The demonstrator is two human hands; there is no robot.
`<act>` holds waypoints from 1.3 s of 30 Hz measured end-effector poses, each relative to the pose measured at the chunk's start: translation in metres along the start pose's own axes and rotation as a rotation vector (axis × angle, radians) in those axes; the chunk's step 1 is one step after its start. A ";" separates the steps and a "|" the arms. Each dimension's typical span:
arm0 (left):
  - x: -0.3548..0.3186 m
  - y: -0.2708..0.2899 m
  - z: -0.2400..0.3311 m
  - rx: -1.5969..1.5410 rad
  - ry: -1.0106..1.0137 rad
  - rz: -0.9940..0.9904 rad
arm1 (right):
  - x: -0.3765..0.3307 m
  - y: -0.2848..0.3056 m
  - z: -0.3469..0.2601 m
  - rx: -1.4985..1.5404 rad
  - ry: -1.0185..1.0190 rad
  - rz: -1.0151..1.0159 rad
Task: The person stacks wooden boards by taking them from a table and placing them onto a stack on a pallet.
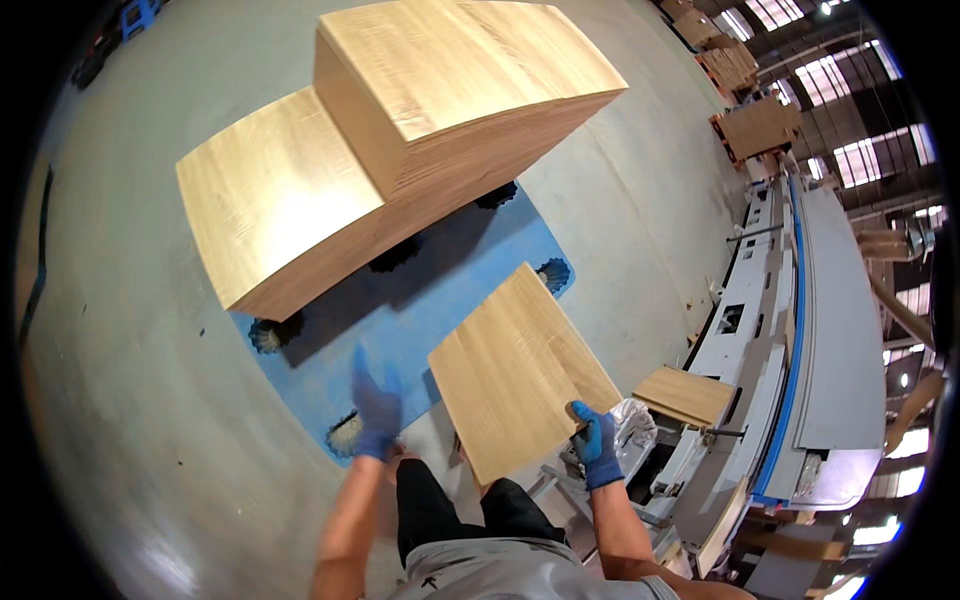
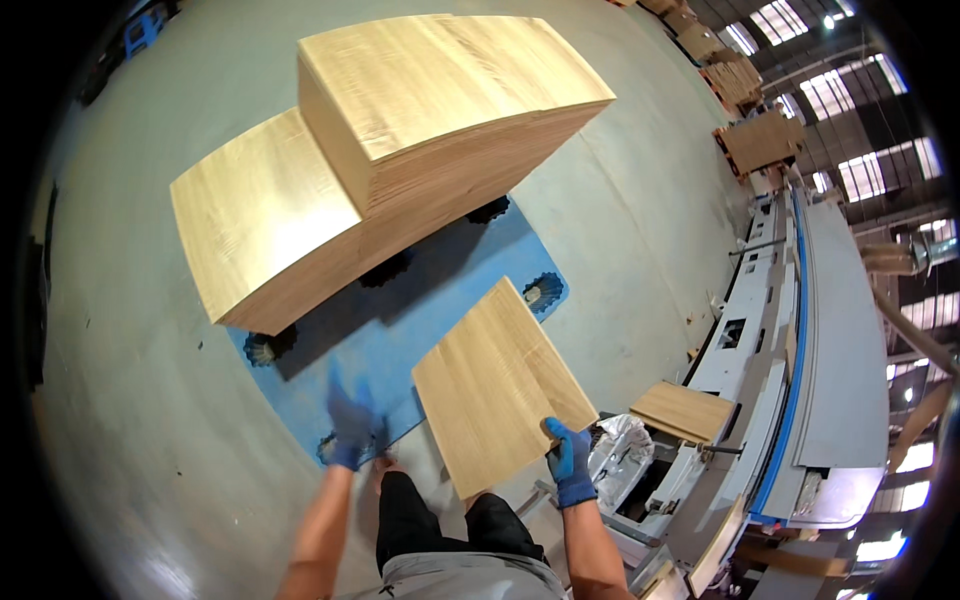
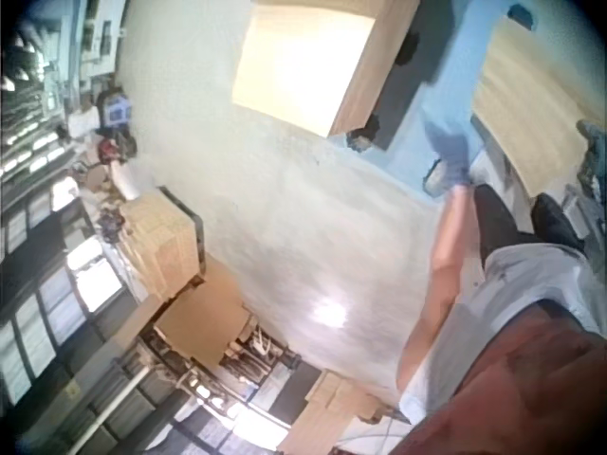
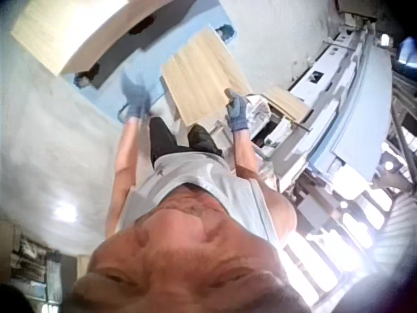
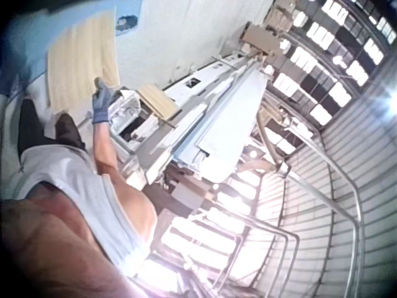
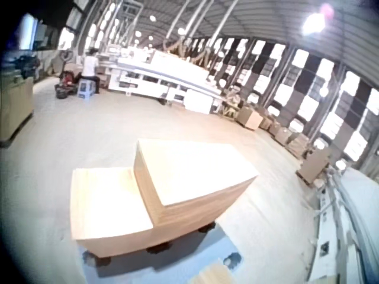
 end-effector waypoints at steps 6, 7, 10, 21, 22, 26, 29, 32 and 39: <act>0.219 0.019 0.087 0.560 -0.560 0.292 | 0.123 -0.039 -0.033 0.057 0.241 -0.050; 0.241 0.014 0.086 0.626 -0.552 0.255 | 0.149 -0.038 -0.033 0.066 0.276 -0.069; 0.269 -0.011 0.086 0.667 -0.620 0.237 | 0.243 -0.044 -0.029 0.091 0.366 -0.097; 0.068 -0.473 -0.179 -0.118 0.520 -0.507 | 0.393 -0.081 -0.030 -0.718 0.919 -0.024; 0.055 -0.513 -0.199 -0.152 0.600 -0.519 | 0.396 -0.082 -0.026 -0.733 0.909 -0.050; 0.022 -0.650 -0.118 -1.260 1.013 -0.365 | 0.411 -0.058 -0.031 -1.096 1.016 -0.048; 0.041 -0.655 -0.104 -1.181 1.020 -0.285 | 0.406 -0.070 -0.037 -1.190 1.098 -0.063; 0.032 -0.646 -0.114 -1.166 1.013 -0.201 | 0.402 -0.071 -0.037 -1.230 1.058 -0.041; 0.059 -0.673 -0.124 -1.087 1.018 -0.109 | 0.416 -0.070 -0.010 -1.275 1.127 -0.041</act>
Point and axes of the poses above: each hand's wrist, its own x-axis towards the middle knuckle, its own y-axis out of the back of the hand, z = x × y, the point moved 6 cm from there along x, towards the middle knuckle, and after that the axes turned 5 degrees about x, right-handed, at the moved point
